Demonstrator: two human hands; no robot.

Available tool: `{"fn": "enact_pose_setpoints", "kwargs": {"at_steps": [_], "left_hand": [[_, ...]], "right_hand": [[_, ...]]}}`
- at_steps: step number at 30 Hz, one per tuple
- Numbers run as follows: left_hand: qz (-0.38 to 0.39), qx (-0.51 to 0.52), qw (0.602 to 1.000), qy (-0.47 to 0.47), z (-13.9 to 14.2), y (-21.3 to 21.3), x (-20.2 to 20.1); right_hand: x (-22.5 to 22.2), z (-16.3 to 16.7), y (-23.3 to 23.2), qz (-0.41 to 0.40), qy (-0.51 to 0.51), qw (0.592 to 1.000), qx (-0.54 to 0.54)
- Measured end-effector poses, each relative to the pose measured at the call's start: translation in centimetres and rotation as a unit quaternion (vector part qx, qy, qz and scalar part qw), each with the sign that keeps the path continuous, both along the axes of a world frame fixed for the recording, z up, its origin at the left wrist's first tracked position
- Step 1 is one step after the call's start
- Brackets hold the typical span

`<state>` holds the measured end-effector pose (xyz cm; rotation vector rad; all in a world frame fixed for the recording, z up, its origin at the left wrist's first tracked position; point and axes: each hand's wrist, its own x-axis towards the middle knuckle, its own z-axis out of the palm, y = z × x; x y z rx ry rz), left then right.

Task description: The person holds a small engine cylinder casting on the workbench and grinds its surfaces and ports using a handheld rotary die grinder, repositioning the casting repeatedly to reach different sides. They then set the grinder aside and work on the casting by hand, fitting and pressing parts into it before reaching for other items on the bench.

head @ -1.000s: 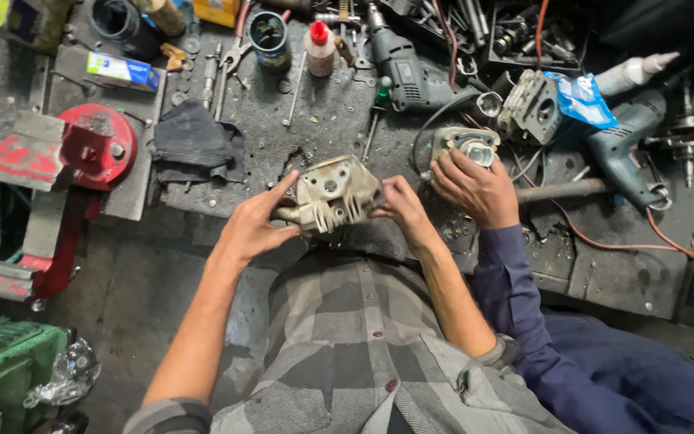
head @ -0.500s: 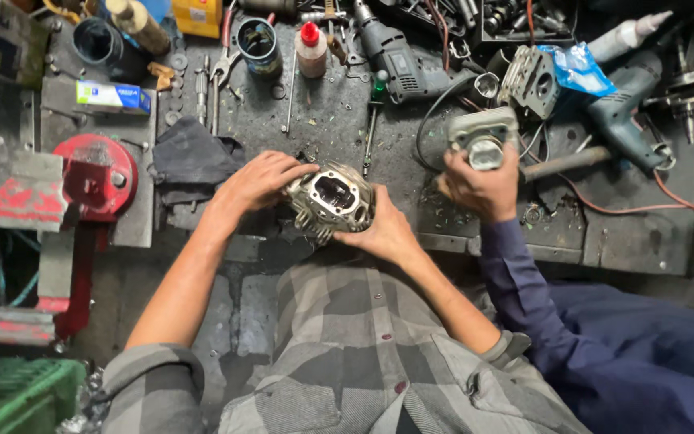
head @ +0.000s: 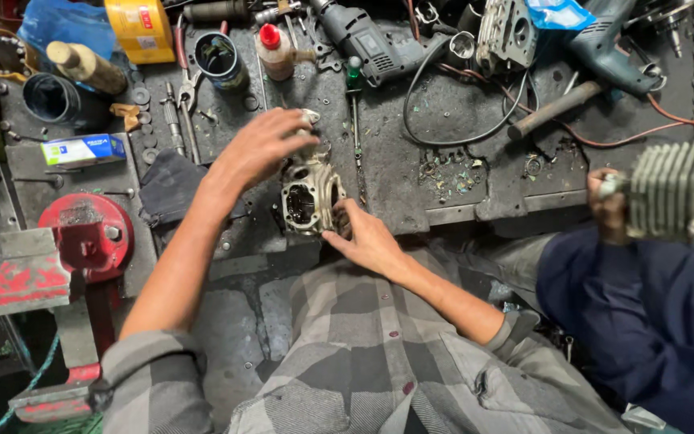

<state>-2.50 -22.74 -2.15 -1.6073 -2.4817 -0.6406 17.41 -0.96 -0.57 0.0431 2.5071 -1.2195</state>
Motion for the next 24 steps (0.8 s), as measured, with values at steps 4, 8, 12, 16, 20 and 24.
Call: {"fn": "enact_pose_setpoints", "kwargs": {"at_steps": [4, 8, 12, 16, 20, 24], "left_hand": [[0.149, 0.126, 0.951, -0.238, 3.5, -1.7, 3.8], [0.165, 0.097, 0.928, -0.32, 5.0, -0.9, 8.5], [0.191, -0.028, 0.939, -0.285, 4.3, 0.5, 11.1], [0.219, -0.043, 0.937, -0.268, 3.2, 0.4, 11.3], [0.199, -0.046, 0.941, -0.271, 2.5, 0.6, 10.8], [0.197, -0.11, 0.945, -0.237, 3.1, 0.8, 10.8]], "right_hand": [[-0.1, -1.5, 1.8, -0.026, -0.062, 0.996, -0.057], [0.9, -3.1, 4.7, -0.057, -0.08, 0.989, -0.108], [1.2, -4.0, 7.4, -0.079, -0.05, 0.987, -0.134], [1.2, -3.8, 9.1, -0.073, -0.063, 0.989, -0.109], [2.0, -3.5, 10.2, -0.058, -0.033, 0.992, -0.109], [3.7, -4.4, 11.5, -0.051, -0.012, 0.991, -0.125]]}}
